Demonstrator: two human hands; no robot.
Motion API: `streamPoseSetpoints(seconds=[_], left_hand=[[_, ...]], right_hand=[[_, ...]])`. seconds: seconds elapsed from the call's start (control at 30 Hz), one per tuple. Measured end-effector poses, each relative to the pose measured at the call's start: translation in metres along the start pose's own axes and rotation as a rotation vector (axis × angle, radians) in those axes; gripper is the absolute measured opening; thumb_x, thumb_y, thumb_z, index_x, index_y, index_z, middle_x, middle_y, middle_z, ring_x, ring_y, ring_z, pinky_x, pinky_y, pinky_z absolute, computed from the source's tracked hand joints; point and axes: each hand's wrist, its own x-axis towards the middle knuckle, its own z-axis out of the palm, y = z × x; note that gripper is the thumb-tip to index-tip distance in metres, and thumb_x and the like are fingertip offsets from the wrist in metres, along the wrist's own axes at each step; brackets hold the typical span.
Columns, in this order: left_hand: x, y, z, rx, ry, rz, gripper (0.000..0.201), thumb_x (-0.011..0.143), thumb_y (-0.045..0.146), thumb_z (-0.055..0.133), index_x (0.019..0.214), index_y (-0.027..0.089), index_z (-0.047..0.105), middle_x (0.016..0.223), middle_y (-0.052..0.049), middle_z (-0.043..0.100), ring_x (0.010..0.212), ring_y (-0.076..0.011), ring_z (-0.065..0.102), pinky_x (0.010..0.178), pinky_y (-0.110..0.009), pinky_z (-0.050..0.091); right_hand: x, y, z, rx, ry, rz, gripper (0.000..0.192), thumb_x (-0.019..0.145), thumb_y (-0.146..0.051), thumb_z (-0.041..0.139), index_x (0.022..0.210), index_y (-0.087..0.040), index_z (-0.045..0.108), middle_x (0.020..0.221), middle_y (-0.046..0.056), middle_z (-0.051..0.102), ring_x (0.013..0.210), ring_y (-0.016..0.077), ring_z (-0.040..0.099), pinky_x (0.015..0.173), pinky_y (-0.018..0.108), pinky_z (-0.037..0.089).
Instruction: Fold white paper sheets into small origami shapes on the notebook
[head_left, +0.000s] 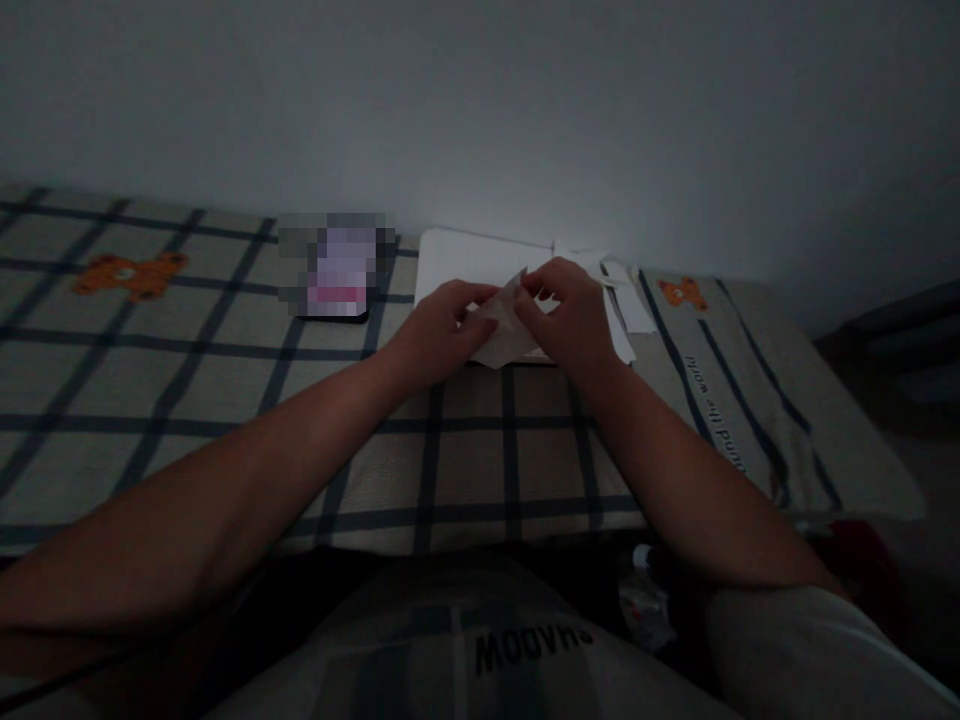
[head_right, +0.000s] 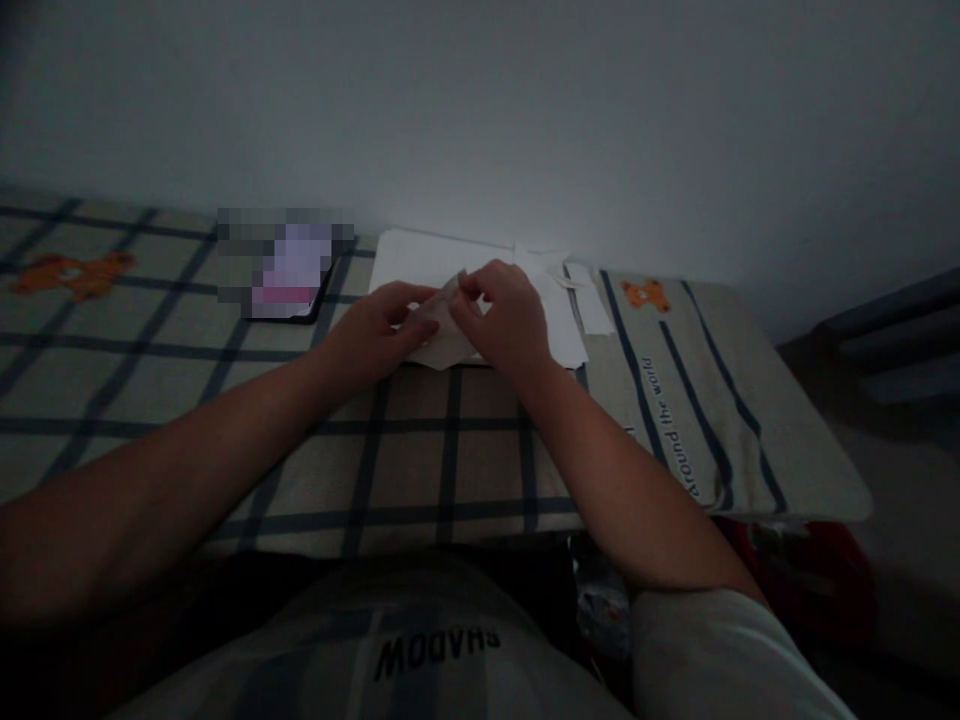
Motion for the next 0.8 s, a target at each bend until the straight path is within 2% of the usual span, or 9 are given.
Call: streamPoseSetpoints(seconds=[0.17,0.3,0.43,0.57,0.67,0.8], left_hand=[[0.006,-0.006,-0.002,-0.208,0.045,-0.159,0.049,0.078,0.019,0.068,0.127,0.02,0.07,0.111,-0.006,0.074,0.086,-0.0173,0.067,0.076,-0.027,0.053],[0.012,-0.008,-0.006,-0.354,0.12,-0.297,0.049,0.078,0.017,0.069,0.127,0.019,0.068,0.097,-0.004,0.074,0.082,-0.0167,0.068,0.074,-0.027,0.053],[0.015,-0.008,-0.006,-0.521,0.192,-0.394,0.047,0.081,0.017,0.067,0.127,0.019,0.065,0.093,-0.004,0.072,0.078,-0.0167,0.069,0.073,-0.029,0.055],[0.017,-0.009,-0.006,-0.596,0.21,-0.44,0.048,0.08,0.016,0.065,0.128,0.019,0.064,0.092,-0.004,0.071,0.08,-0.0172,0.07,0.074,-0.03,0.055],[0.017,-0.004,-0.008,-0.626,0.217,-0.451,0.047,0.081,0.016,0.065,0.128,0.018,0.063,0.094,-0.005,0.071,0.085,-0.0189,0.071,0.076,-0.031,0.057],[0.014,0.009,-0.013,-0.597,0.17,-0.384,0.042,0.089,0.033,0.065,0.129,0.02,0.061,0.106,-0.008,0.073,0.098,-0.0241,0.073,0.083,-0.036,0.059]], right_hand=[[0.001,-0.001,-0.003,0.041,-0.006,-0.01,0.014,0.088,-0.031,0.058,0.077,-0.025,0.052,0.079,0.002,0.063,0.078,0.0187,0.058,0.077,0.037,0.048],[0.001,0.0,-0.004,0.077,-0.025,-0.035,0.012,0.087,-0.03,0.059,0.078,-0.025,0.052,0.082,0.003,0.065,0.08,0.0185,0.059,0.077,0.037,0.05],[0.001,-0.002,-0.004,0.147,-0.039,-0.042,0.009,0.086,-0.028,0.059,0.078,-0.024,0.055,0.086,0.004,0.065,0.084,0.0187,0.06,0.072,0.035,0.052],[0.0,-0.003,-0.001,0.239,-0.025,0.034,0.009,0.087,-0.031,0.061,0.081,-0.023,0.061,0.101,0.007,0.068,0.087,0.0182,0.064,0.066,0.031,0.054],[-0.002,0.001,0.003,0.296,-0.032,0.118,0.014,0.089,-0.036,0.063,0.088,-0.023,0.066,0.093,0.004,0.069,0.075,0.0161,0.066,0.069,0.032,0.055],[-0.002,0.009,0.008,0.315,-0.019,0.249,0.023,0.089,-0.045,0.066,0.085,-0.023,0.068,0.08,0.002,0.07,0.071,0.0169,0.068,0.067,0.033,0.056]])
